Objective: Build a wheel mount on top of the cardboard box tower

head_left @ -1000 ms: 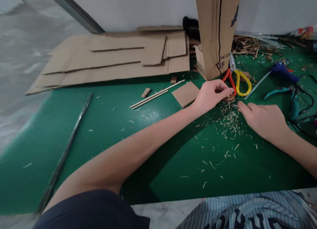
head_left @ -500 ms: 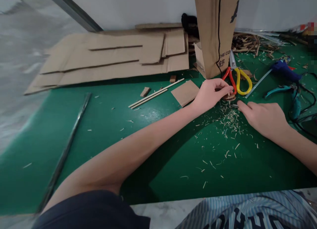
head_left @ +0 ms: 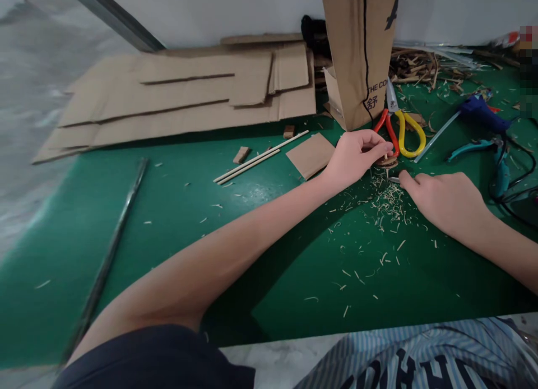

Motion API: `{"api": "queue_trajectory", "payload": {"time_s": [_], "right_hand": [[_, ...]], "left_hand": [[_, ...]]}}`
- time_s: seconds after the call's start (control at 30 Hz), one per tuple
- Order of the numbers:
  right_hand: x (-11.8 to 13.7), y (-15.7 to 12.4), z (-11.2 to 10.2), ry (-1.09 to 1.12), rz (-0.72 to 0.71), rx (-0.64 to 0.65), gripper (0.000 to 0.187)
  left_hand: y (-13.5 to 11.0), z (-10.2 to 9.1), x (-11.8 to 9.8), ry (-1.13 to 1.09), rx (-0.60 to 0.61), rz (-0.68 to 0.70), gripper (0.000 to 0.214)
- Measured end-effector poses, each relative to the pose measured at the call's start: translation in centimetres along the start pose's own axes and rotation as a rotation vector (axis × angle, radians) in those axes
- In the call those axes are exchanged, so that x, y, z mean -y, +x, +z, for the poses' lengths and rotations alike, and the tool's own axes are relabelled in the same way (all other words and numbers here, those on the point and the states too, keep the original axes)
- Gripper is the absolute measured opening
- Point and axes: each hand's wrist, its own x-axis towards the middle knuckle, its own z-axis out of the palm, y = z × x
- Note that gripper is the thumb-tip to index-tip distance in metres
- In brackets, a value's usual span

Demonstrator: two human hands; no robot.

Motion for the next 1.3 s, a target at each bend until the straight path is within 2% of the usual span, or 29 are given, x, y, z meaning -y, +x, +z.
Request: {"api": "queue_trajectory", "payload": {"time_s": [0.13,0.23,0.47,0.73,0.97,1.1,1.23,1.3], "right_hand": [[0.0,-0.5,0.2,-0.029,-0.022,-0.005,0.057],[-0.4,-0.7,0.8,-0.030,-0.021,-0.043,0.054],[-0.9,0.5,1.4,-0.037,0.066,-0.157,0.047],[-0.6,0.6,0.8,-0.018,0.077,-0.068,0.052],[0.1,-0.4,-0.2,-0.013,0.002,0.026,0.056],[-0.2,-0.7,-0.1,-0.021,-0.026,0.017,0.056],[-1.0,-0.5,0.9,0.005,0.005,-0.058,0.039],[-1.3,-0.1,1.4,0.037,0.027,-0.091,0.041]], "left_hand": [[0.0,0.0,0.0,0.002,-0.009,0.002,0.018],[0.1,0.0,0.0,0.008,-0.014,-0.009,0.019],[0.0,0.0,-0.3,0.010,-0.007,-0.002,0.018],[0.1,0.0,0.0,0.008,-0.006,-0.018,0.018],[0.0,0.1,0.1,-0.003,-0.001,0.010,0.020],[0.0,0.1,0.0,0.022,-0.003,0.001,0.019],[0.1,0.1,0.0,0.029,-0.014,-0.009,0.019],[0.1,0.1,0.1,0.025,-0.019,-0.007,0.019]]}}
